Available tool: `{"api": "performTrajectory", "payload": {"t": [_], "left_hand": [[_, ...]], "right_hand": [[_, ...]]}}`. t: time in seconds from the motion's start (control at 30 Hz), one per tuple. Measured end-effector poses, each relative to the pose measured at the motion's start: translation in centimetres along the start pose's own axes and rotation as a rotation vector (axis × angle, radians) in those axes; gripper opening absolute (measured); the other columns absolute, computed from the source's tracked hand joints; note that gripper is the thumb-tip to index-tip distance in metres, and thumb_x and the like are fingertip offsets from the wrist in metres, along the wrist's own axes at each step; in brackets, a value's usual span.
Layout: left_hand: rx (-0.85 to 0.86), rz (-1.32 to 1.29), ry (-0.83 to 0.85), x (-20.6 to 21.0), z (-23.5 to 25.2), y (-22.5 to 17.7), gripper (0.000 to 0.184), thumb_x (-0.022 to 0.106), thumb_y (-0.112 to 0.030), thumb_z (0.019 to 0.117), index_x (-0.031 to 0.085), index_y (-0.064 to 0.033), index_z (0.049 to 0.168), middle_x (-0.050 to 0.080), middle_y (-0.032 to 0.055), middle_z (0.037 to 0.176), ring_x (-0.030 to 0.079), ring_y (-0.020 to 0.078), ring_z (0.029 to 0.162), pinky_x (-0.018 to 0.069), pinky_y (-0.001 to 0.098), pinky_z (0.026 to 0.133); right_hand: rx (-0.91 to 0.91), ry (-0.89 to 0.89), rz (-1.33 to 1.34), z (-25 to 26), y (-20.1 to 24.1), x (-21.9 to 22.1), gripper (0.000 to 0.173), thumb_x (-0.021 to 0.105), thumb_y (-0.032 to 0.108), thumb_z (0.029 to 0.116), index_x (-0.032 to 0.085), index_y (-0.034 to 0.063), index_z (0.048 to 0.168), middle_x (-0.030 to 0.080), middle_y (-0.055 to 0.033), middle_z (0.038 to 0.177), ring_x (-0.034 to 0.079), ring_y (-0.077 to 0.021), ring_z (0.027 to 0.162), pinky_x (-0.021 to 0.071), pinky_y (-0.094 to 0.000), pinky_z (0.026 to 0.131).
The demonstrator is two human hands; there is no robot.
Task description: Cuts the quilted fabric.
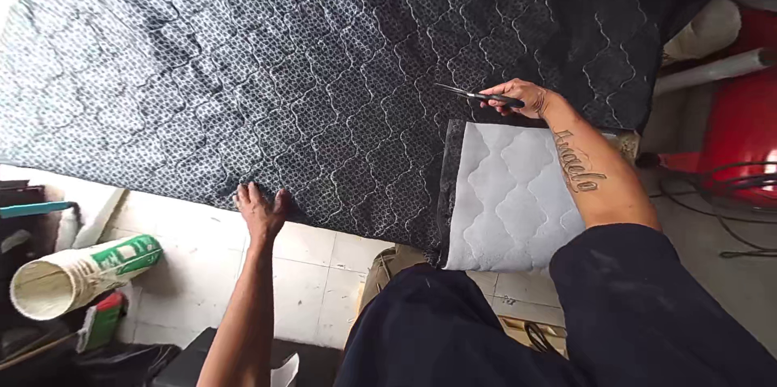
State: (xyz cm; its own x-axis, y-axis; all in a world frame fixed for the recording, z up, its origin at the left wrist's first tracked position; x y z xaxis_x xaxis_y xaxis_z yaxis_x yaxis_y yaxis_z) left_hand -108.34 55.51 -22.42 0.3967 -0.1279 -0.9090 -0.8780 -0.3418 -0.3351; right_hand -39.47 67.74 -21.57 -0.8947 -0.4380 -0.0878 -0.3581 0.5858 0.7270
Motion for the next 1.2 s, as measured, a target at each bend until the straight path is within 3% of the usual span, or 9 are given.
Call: {"api": "performTrajectory", "payload": {"t": [0.1, 0.23, 0.33, 0.53, 0.7, 0.83, 0.9, 1.0, 1.2], "left_hand": [[-0.112, 0.176, -0.036, 0.5, 4.0, 0.8, 0.105, 0.038, -0.075, 0.0937, 0.016, 0.0014, 0.162, 0.008, 0.0305, 0.168, 0.008, 0.053, 0.154, 0.0112, 0.0732, 0.119], [-0.278, 0.303, -0.131, 0.0, 7.4, 1.3, 0.099, 0.024, -0.077, 0.0964, 0.015, -0.006, 0.165, 0.012, 0.0207, 0.171, 0.01, 0.0439, 0.157, 0.011, 0.072, 0.119], [-0.284, 0.328, -0.15, -0.6, 9.0, 1.4, 0.099, 0.023, -0.079, 0.0948, 0.017, -0.0092, 0.165, 0.014, 0.0188, 0.171, 0.011, 0.0426, 0.157, 0.0114, 0.0721, 0.119], [-0.245, 0.359, -0.139, -1.6, 11.9, 2.8, 0.101, 0.022, -0.082, 0.0925, 0.016, -0.0115, 0.166, 0.013, 0.0167, 0.172, 0.012, 0.042, 0.157, 0.0113, 0.071, 0.119], [-0.248, 0.379, -0.15, -2.4, 14.0, 3.7, 0.103, 0.02, -0.083, 0.091, 0.017, -0.0125, 0.166, 0.016, 0.0157, 0.171, 0.014, 0.041, 0.157, 0.0144, 0.0709, 0.118], [-0.258, 0.369, -0.145, -3.1, 15.3, 4.1, 0.101, 0.023, -0.081, 0.0917, 0.016, -0.0131, 0.166, 0.015, 0.0147, 0.172, 0.013, 0.0403, 0.157, 0.0134, 0.0695, 0.119], [-0.26, 0.369, -0.147, -3.4, 16.0, 4.7, 0.101, 0.022, -0.081, 0.092, 0.015, -0.013, 0.166, 0.014, 0.0148, 0.172, 0.012, 0.0402, 0.158, 0.0132, 0.0695, 0.12], [-0.261, 0.358, -0.141, -3.8, 17.2, 5.4, 0.102, 0.02, -0.082, 0.0914, 0.015, -0.0129, 0.166, 0.014, 0.0147, 0.172, 0.012, 0.0394, 0.158, 0.0109, 0.0695, 0.12], [-0.272, 0.348, -0.14, -5.2, 20.2, 7.3, 0.103, 0.02, -0.084, 0.09, 0.013, -0.0145, 0.166, 0.012, 0.0133, 0.172, 0.011, 0.039, 0.158, 0.01, 0.0714, 0.119]], "right_hand": [[-0.029, 0.058, 0.031, 2.3, 1.5, 0.3, 0.039, 0.055, 0.015, 0.0985, 0.064, 0.0095, 0.136, 0.072, 0.0002, 0.103, 0.058, -0.0004, 0.065, 0.0482, -0.0155, 0.057], [-0.088, 0.155, 0.02, 5.4, 3.9, 2.1, 0.045, 0.059, 0.021, 0.0934, 0.064, 0.0074, 0.136, 0.072, 0.0012, 0.102, 0.058, -0.0004, 0.066, 0.0481, -0.0154, 0.057], [-0.129, 0.198, -0.014, 6.6, 5.3, 3.1, 0.047, 0.06, 0.023, 0.0916, 0.065, 0.0064, 0.135, 0.073, 0.0005, 0.105, 0.058, 0.0001, 0.067, 0.0478, -0.0156, 0.058], [-0.077, 0.228, 0.03, 6.3, 6.3, 3.0, 0.044, 0.058, 0.002, 0.0928, 0.063, 0.0035, 0.136, 0.073, -0.0053, 0.106, 0.062, -0.0045, 0.064, 0.0532, -0.0185, 0.058], [-0.168, 0.294, 0.006, 7.9, 8.8, 5.0, 0.048, 0.061, 0.017, 0.0927, 0.062, 0.0063, 0.14, 0.071, -0.0024, 0.109, 0.059, -0.0021, 0.07, 0.0501, -0.0165, 0.061], [-0.121, 0.283, 0.006, 9.2, 10.0, 6.1, 0.045, 0.059, 0.002, 0.0927, 0.063, 0.0039, 0.137, 0.073, -0.0052, 0.105, 0.06, -0.0046, 0.063, 0.0518, -0.0178, 0.055], [-0.115, 0.281, 0.008, 9.3, 10.3, 6.2, 0.045, 0.06, 0.003, 0.0921, 0.063, 0.004, 0.137, 0.073, -0.0053, 0.106, 0.061, -0.005, 0.064, 0.053, -0.0182, 0.056], [-0.171, 0.287, -0.01, 9.8, 11.7, 7.5, 0.049, 0.064, 0.018, 0.0912, 0.063, 0.007, 0.139, 0.071, -0.0018, 0.11, 0.061, -0.0029, 0.074, 0.0511, -0.0159, 0.063], [-0.122, 0.246, -0.043, 11.4, 13.8, 9.4, 0.048, 0.062, 0.006, 0.0914, 0.063, 0.0069, 0.139, 0.072, -0.0053, 0.106, 0.062, -0.0059, 0.066, 0.0526, -0.0184, 0.057]]}}
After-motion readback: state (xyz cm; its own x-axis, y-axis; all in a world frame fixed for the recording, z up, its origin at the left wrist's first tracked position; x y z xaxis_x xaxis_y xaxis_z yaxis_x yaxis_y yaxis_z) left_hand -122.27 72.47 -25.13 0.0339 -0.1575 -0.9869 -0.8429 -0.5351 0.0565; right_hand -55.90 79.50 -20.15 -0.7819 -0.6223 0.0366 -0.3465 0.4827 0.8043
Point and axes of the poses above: each hand's wrist, its own z-axis towards the middle knuckle, its own x-axis out of the palm, y = z × x, the point moved 9 cm from there along z, towards the middle knuckle
